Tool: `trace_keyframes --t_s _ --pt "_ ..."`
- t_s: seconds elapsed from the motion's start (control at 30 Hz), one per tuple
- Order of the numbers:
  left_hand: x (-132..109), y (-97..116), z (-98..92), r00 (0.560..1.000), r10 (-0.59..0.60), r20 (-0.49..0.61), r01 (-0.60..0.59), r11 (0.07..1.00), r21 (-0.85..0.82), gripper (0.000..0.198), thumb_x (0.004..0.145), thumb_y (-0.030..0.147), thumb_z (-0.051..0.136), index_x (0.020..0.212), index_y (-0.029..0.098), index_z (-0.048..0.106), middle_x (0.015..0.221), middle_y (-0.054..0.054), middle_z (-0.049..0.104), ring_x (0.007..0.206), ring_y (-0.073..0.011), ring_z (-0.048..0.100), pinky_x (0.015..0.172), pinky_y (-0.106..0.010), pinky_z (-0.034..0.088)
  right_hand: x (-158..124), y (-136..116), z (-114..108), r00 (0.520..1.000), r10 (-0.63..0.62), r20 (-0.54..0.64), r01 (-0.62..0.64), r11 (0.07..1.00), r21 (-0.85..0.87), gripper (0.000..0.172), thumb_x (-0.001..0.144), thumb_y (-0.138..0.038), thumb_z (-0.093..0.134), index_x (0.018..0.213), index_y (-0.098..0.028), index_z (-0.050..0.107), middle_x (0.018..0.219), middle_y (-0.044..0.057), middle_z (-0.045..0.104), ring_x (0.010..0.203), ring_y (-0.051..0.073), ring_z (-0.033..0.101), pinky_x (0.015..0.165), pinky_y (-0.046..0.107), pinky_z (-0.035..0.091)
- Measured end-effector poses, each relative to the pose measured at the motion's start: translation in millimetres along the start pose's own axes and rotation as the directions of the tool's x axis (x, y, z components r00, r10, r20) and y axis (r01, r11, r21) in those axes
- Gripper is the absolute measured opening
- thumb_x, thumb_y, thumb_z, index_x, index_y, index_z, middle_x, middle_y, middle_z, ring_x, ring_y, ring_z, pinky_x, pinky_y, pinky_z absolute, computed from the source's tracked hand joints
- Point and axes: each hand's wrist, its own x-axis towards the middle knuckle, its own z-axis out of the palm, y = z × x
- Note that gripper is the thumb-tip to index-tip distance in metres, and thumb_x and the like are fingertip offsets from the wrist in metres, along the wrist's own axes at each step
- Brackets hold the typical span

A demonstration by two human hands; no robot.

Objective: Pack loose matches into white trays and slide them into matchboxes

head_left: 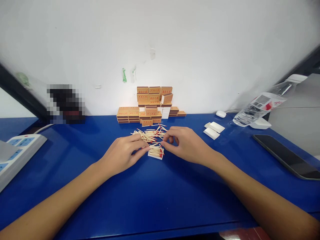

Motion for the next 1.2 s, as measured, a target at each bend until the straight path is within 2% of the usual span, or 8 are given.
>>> trace_keyframes --t_s 0.2,0.37,0.47,0.63,0.83,1.07,1.2 --pt "-1 0 6.4 0.998 0.023 0.054 -0.024 0.999 0.022 0.026 0.109 0.03 0.052 0.116 0.022 0.076 0.097 -0.005 0.071 0.083 -0.0166 0.069 0.07 -0.028 0.053 1 1 13 0.994 0.102 0.041 -0.104 0.993 0.059 0.011 0.085 -0.017 0.064 0.078 -0.018 0.073 0.078 0.001 0.07 0.068 0.014 0.058 0.063 0.029 0.04" --pt "0 7 8.3 0.995 -0.073 0.072 0.07 0.997 0.037 0.035 0.101 0.045 0.064 0.125 0.021 0.071 0.11 -0.008 0.069 0.093 -0.022 0.069 0.078 -0.036 0.057 3 2 18 0.988 0.146 0.041 -0.149 0.984 0.101 0.027 0.092 -0.034 0.063 0.072 -0.019 0.071 0.07 0.001 0.068 0.062 0.014 0.055 0.059 0.029 0.037" --pt "0 10 8.7 0.995 -0.065 0.072 0.065 0.998 -0.001 0.037 0.098 0.045 0.068 0.125 0.021 0.07 0.112 -0.009 0.067 0.1 -0.0243 0.066 0.085 -0.041 0.057 4 1 20 0.984 0.163 0.071 -0.173 0.973 0.155 0.019 0.087 -0.03 0.067 0.072 -0.02 0.073 0.069 0.0 0.068 0.06 0.013 0.054 0.057 0.029 0.038" --pt "1 11 9.0 0.999 -0.019 0.025 0.021 0.998 -0.064 0.023 0.1 0.035 0.065 0.119 0.023 0.072 0.11 -0.008 0.065 0.101 -0.0233 0.063 0.089 -0.041 0.055 5 0 21 0.981 0.17 0.091 -0.187 0.952 0.241 0.014 0.083 -0.022 0.067 0.069 -0.019 0.071 0.064 -0.002 0.064 0.058 0.012 0.052 0.057 0.028 0.038" --pt "0 9 12.3 0.999 -0.022 0.044 0.026 0.994 -0.105 0.02 0.103 0.026 0.058 0.113 0.023 0.075 0.105 -0.007 0.063 0.096 -0.021 0.061 0.085 -0.039 0.052 4 2 18 0.996 0.082 -0.033 -0.068 0.953 0.294 0.016 0.092 -0.03 0.066 0.081 -0.019 0.071 0.078 0.001 0.067 0.067 0.013 0.054 0.062 0.028 0.041" --pt "3 11 14.9 0.997 -0.076 -0.01 0.075 0.992 -0.098 0.014 0.101 0.025 0.061 0.103 0.022 0.075 0.102 -0.006 0.065 0.096 -0.0215 0.06 0.091 -0.041 0.05 2 -4 14 0.999 -0.02 -0.048 0.033 0.954 0.299 0.017 0.097 -0.028 0.066 0.083 -0.019 0.07 0.079 0.0 0.062 0.07 0.013 0.053 0.067 0.028 0.042" --pt "3 12 12.2 0.998 -0.06 0.012 0.061 0.989 -0.134 0.01 0.097 0.03 0.067 0.099 0.021 0.072 0.102 -0.006 0.064 0.095 -0.0214 0.06 0.089 -0.04 0.05 1 -7 16 0.998 -0.035 -0.056 0.05 0.958 0.281 0.016 0.096 -0.026 0.067 0.082 -0.02 0.071 0.08 0.0 0.061 0.072 0.014 0.054 0.068 0.028 0.042"
